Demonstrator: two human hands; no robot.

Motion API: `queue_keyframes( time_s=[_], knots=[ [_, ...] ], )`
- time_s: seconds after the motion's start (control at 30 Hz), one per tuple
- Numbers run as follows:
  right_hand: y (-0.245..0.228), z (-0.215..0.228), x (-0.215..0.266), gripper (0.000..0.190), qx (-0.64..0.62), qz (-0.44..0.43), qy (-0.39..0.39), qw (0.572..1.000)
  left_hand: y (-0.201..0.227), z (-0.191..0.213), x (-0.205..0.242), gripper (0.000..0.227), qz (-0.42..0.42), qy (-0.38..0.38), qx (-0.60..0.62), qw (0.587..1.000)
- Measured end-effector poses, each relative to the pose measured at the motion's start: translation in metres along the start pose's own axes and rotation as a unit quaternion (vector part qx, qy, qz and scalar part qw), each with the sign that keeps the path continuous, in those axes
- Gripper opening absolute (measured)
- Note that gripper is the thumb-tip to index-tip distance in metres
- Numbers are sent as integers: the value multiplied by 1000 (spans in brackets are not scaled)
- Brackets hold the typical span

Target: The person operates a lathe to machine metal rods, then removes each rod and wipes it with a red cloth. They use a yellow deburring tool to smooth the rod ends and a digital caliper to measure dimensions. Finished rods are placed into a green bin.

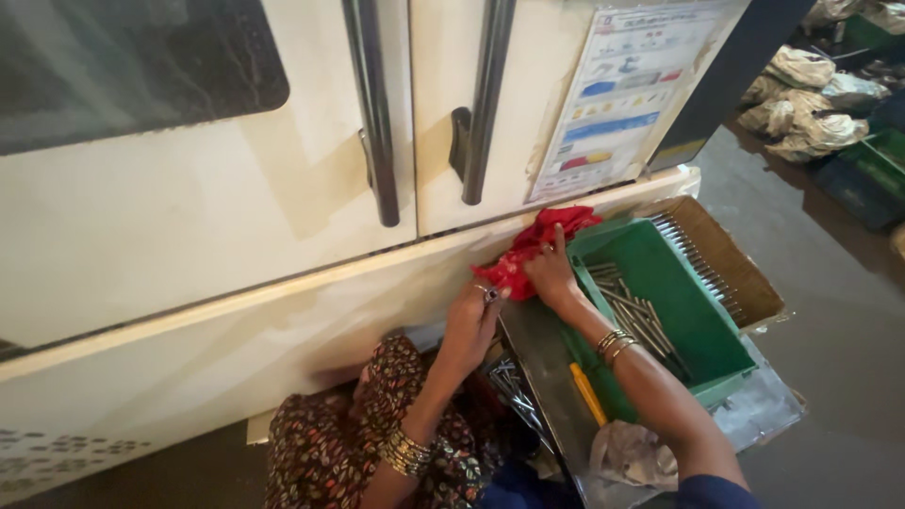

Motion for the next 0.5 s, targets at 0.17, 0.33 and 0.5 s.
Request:
queue_keyframes(
  time_s=[0.17, 0.33, 0.5],
  knots=[
    [-9, 35, 0, 35, -348, -1, 198, 916, -4, 1, 4, 32, 7, 11, 1, 1000],
    [44, 16, -1, 28, -618, -137, 210, 745, -76, -10, 13, 39, 134, 15, -69, 988],
    [55, 22, 11, 22, -851, -111, 111, 500, -128, -32, 20, 38, 137, 3, -122, 983]
  ],
)
Point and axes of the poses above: each hand's wrist, its own x-axis away from the middle knuckle, its own z-axis out of the back of the hand, y = z × x, the point moved 8 cm from there along -x, towards the middle knuckle, and after that the axes turned 9 degrees about y, right-handed, at the moved point
